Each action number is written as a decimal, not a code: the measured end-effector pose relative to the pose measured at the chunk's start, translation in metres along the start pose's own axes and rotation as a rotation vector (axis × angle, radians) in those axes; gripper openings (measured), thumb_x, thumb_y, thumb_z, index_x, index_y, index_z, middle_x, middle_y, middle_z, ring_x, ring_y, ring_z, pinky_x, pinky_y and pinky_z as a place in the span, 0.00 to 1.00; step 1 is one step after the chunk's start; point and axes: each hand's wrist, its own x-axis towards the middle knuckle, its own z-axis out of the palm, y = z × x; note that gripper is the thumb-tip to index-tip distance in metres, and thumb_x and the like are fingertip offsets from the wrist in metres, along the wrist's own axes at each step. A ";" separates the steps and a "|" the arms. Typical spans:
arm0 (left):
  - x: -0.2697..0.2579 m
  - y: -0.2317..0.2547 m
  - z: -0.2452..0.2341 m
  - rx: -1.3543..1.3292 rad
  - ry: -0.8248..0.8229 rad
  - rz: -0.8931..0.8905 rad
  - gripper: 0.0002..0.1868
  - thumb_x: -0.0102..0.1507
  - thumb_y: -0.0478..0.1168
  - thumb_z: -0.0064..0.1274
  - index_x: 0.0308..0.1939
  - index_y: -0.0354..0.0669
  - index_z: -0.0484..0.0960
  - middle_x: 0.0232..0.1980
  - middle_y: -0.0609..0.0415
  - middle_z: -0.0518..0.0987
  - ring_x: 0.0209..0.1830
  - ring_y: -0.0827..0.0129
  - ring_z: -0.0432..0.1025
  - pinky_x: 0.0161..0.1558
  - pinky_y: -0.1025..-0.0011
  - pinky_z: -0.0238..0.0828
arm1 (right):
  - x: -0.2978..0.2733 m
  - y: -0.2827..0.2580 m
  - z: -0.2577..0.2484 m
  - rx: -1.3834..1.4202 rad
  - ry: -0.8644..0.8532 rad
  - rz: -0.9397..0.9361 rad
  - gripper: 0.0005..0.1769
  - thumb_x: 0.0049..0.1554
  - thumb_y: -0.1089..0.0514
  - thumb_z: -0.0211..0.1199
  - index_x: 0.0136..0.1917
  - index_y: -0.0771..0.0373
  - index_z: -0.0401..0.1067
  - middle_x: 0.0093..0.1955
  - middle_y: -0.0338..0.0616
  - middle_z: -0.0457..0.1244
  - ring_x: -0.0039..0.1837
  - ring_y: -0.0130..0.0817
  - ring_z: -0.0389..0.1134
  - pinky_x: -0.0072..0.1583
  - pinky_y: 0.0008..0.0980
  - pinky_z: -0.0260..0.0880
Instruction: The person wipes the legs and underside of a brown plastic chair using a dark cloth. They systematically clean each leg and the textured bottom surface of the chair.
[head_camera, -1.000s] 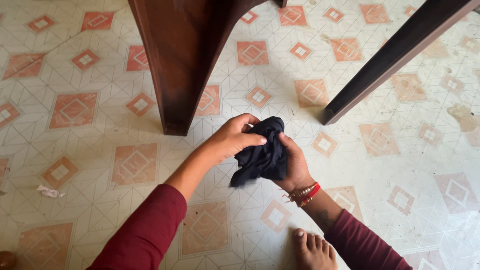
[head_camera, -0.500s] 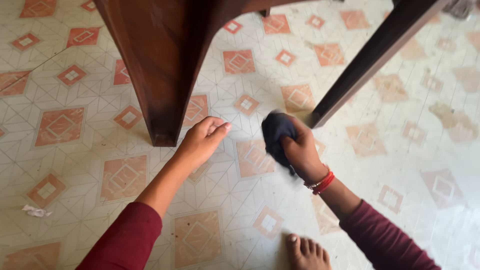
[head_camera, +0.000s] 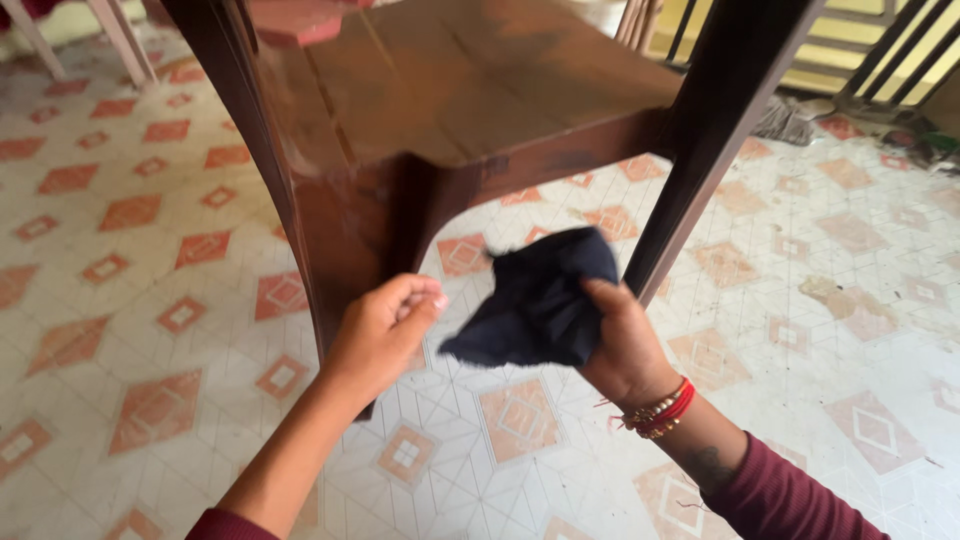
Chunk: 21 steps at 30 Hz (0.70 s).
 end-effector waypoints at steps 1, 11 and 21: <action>0.005 0.011 -0.007 -0.025 0.053 0.053 0.16 0.65 0.45 0.55 0.49 0.35 0.83 0.41 0.52 0.87 0.40 0.74 0.79 0.43 0.74 0.76 | -0.002 -0.008 0.012 0.001 -0.032 -0.133 0.23 0.62 0.60 0.43 0.70 0.64 0.62 0.64 0.51 0.65 0.64 0.45 0.69 0.65 0.47 0.70; 0.029 0.059 -0.039 0.182 0.410 0.397 0.10 0.68 0.40 0.54 0.45 0.37 0.84 0.43 0.50 0.85 0.41 0.66 0.78 0.44 0.70 0.74 | 0.106 -0.001 0.061 -1.192 0.279 -1.467 0.42 0.56 0.75 0.53 0.82 0.59 0.52 0.85 0.70 0.43 0.87 0.60 0.39 0.81 0.57 0.41; 0.034 0.041 -0.031 0.203 0.340 0.376 0.11 0.66 0.41 0.53 0.45 0.37 0.84 0.45 0.49 0.84 0.45 0.61 0.79 0.46 0.67 0.76 | 0.140 0.031 0.020 -1.738 -0.187 -1.409 0.47 0.43 0.64 0.66 0.76 0.47 0.62 0.85 0.65 0.37 0.85 0.70 0.32 0.79 0.62 0.36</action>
